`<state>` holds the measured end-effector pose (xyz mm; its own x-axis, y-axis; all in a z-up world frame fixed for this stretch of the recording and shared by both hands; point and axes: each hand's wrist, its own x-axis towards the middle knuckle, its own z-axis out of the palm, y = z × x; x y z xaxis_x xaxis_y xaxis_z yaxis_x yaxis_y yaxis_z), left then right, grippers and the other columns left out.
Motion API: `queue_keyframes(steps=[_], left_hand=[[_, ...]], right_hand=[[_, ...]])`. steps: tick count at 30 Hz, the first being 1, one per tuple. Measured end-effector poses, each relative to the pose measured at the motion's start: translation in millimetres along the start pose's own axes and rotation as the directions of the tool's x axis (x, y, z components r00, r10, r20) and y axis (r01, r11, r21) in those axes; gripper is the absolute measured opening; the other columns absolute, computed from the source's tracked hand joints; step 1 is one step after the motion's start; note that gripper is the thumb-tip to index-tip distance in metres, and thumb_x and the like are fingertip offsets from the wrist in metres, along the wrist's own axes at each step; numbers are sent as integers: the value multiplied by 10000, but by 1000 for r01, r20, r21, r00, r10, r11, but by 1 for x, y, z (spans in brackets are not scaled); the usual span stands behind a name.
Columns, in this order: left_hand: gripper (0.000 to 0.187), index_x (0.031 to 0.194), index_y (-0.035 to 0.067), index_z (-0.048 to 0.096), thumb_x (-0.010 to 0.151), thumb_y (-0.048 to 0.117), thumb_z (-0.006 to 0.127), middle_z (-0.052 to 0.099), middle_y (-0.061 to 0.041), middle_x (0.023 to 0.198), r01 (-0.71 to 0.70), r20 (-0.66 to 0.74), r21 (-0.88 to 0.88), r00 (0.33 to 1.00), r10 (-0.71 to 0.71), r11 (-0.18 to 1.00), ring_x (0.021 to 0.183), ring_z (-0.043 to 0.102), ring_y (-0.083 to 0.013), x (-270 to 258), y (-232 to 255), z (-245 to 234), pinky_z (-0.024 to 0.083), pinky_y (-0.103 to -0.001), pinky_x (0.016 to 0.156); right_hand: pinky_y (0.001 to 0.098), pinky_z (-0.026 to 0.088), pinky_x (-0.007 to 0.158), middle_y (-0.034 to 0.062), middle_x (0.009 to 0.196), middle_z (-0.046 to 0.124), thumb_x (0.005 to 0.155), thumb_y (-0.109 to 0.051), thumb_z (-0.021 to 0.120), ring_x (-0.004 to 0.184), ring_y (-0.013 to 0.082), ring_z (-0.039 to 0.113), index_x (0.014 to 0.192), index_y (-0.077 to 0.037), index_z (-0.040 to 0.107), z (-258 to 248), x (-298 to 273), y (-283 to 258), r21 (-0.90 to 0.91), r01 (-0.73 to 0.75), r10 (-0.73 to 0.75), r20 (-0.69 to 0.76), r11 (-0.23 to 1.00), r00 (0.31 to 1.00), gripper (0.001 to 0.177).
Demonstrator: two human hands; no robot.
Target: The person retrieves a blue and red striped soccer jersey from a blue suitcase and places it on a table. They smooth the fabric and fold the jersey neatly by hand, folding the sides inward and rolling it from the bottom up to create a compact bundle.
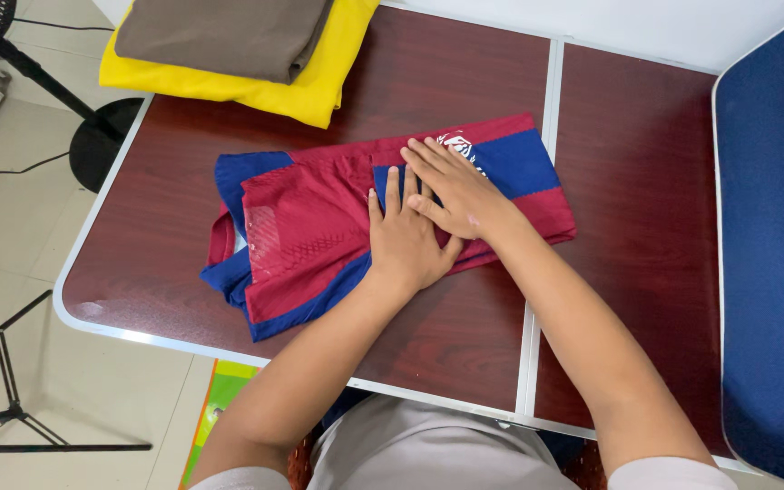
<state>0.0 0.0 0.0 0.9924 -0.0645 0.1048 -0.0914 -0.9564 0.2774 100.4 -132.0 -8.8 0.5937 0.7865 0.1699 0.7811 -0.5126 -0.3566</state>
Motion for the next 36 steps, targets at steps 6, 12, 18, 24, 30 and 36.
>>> queue_keyframes(steps=[6, 12, 18, 24, 30, 36], left_hand=[[976, 1538, -9, 337, 851, 650, 550, 234, -229, 1637, 3, -10, 15, 1000, -3, 1000, 1535, 147, -408, 1, -1, 3, 165, -650, 1188], [958, 1535, -17, 383, 870, 655, 542, 254, -231, 1639, -22, -46, -3, 999, 22, 1000, 1541, 147, -405, -2, -3, 8, 154, -674, 1188], [963, 1541, -6, 365, 860, 651, 543, 236, -215, 1644, -18, -37, 25, 999, 19, 1000, 1532, 125, -424, -1, -3, 2, 115, -687, 1179], [987, 1549, -10, 332, 852, 654, 550, 203, -214, 1654, -1, 3, 28, 1000, 1, 1000, 1531, 85, -445, -1, -2, 3, 77, -680, 1185], [1041, 1554, -35, 301, 836, 670, 567, 198, -237, 1651, 11, 6, 28, 1000, -11, 1000, 1534, 61, -465, 1, 1, 1, 70, -673, 1191], [1146, 1549, -63, 273, 791, 746, 568, 187, -255, 1641, -4, 41, 29, 999, 3, 1000, 1523, 51, -466, -2, 0, -5, 52, -733, 1148]], right_hand=[[508, 191, 1248, 222, 1657, 295, 1000, -512, 517, 1542, 383, 264, 1594, -4, 301, -5, 3, 4, -71, -10, 7, -43, 997, 999, 811], [546, 174, 1253, 203, 1681, 264, 1006, -552, 510, 1543, 372, 272, 1608, -65, 309, -6, 1, 8, -119, -58, 55, -27, 991, 998, 800], [603, 116, 1236, 120, 1686, 266, 1008, -574, 454, 1565, 330, 206, 1611, -151, 327, -18, -2, 39, -235, -220, 224, -9, 947, 974, 748], [616, 67, 1208, 122, 1677, 238, 1018, -536, 424, 1546, 353, 152, 1597, -86, 308, -53, -39, 98, -297, -490, 489, -83, 819, 868, 742], [591, 114, 1248, 207, 1678, 286, 1027, -396, 534, 1562, 393, 198, 1591, 0, 357, -58, -35, 70, -318, -436, 384, -215, 842, 898, 712], [550, 124, 1270, 172, 1674, 314, 1011, -456, 541, 1581, 383, 207, 1583, -28, 367, -26, -33, 3, 46, 0, 0, 14, 999, 1000, 736]])
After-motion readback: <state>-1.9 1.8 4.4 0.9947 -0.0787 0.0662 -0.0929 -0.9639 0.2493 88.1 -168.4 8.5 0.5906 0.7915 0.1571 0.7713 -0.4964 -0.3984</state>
